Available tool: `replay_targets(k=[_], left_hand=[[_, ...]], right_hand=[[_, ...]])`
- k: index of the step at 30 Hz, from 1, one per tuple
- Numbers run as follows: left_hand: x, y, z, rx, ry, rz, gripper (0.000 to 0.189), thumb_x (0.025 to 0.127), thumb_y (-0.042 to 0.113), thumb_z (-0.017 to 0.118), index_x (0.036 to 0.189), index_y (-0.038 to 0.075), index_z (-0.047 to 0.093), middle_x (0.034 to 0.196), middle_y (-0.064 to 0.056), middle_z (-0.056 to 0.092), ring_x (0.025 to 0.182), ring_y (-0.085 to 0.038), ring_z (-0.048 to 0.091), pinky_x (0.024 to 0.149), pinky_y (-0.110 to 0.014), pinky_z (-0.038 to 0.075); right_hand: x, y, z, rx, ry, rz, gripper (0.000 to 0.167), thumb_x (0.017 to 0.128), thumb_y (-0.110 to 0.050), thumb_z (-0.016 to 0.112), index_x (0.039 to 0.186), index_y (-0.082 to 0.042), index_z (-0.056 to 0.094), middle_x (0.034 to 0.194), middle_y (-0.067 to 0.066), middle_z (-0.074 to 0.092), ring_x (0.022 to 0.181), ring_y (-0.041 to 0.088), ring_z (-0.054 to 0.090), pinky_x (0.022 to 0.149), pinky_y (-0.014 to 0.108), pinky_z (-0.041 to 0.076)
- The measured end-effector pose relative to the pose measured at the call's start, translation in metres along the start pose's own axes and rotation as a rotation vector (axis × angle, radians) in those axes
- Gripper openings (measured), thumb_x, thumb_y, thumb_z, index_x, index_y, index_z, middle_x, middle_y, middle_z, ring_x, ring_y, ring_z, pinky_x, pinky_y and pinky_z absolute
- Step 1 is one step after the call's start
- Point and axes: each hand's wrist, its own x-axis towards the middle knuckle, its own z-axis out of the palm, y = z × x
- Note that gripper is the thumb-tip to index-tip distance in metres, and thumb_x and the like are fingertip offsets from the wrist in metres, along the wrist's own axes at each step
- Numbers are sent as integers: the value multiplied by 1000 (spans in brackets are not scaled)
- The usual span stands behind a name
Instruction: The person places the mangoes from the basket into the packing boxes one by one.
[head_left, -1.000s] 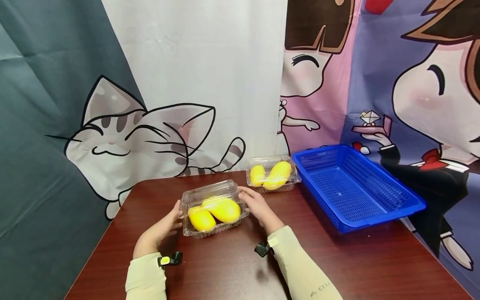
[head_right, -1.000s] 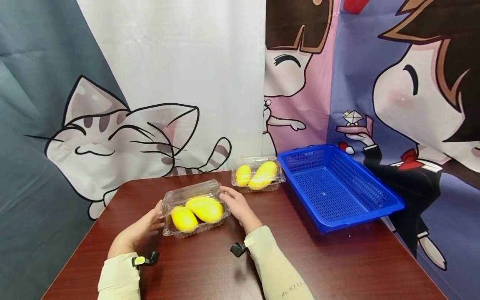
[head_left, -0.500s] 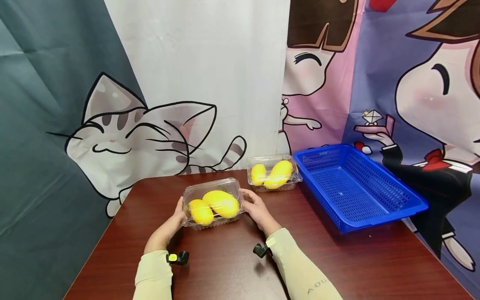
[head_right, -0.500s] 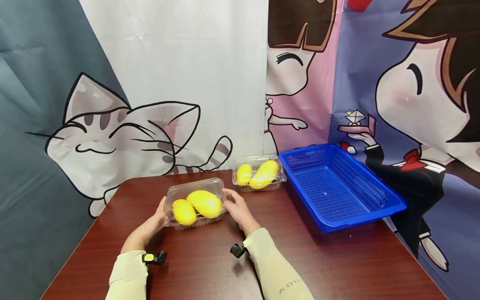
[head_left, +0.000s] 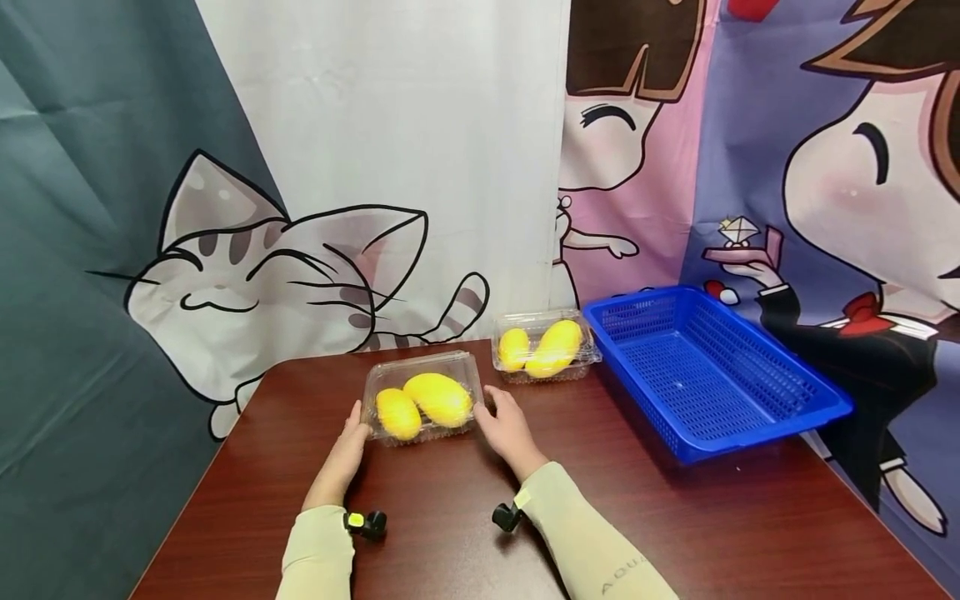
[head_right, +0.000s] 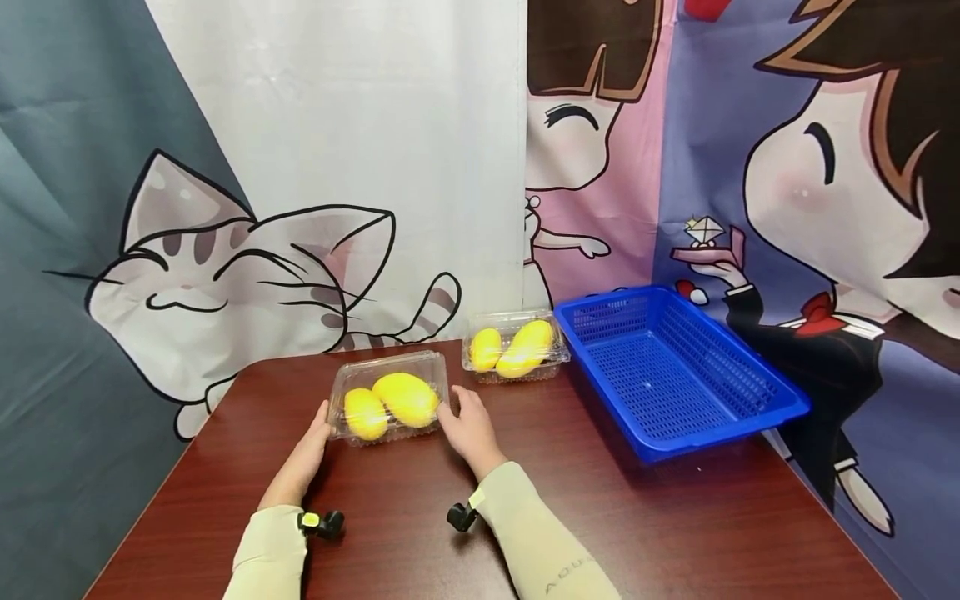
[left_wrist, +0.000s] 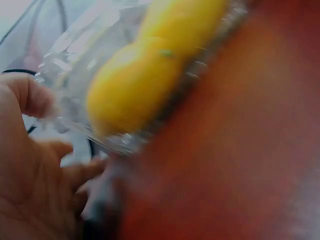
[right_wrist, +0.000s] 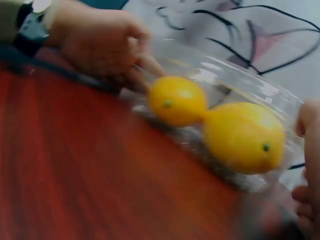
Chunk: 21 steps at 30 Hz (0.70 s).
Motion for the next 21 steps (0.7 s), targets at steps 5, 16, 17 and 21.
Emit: replay_targets(k=[5, 16, 17, 21], left_hand=[[-8, 10, 16, 326, 78, -113, 67, 107, 39, 10, 159, -3, 14, 166, -22, 9, 153, -41, -6, 117, -59, -15], [-9, 20, 39, 241, 231, -124, 61, 108, 32, 3, 161, 1, 8, 161, -27, 23, 153, -38, 7, 118, -58, -12], [-9, 20, 39, 241, 242, -122, 61, 109, 32, 3, 161, 1, 8, 160, -27, 24, 153, -39, 8, 118, -59, -12], [-10, 21, 42, 245, 295, -96, 59, 110, 32, 7, 162, 6, 8, 157, -27, 31, 152, -41, 14, 118, -61, -8]], right_hand=[[-4, -8, 10, -284, 33, 20, 53, 108, -38, 33, 132, -7, 67, 141, 14, 59, 143, 37, 39, 119, 54, 22], [-4, -22, 33, -325, 149, 129, 55, 109, -32, 23, 138, -9, 64, 146, 3, 57, 146, 35, 35, 120, 60, 12], [-4, -22, 34, -326, 157, 131, 55, 109, -32, 24, 136, -9, 65, 145, 2, 58, 146, 34, 36, 120, 59, 12], [-4, -20, 36, -331, 181, 132, 54, 108, -32, 25, 133, -11, 68, 143, 0, 60, 145, 33, 38, 120, 58, 13]])
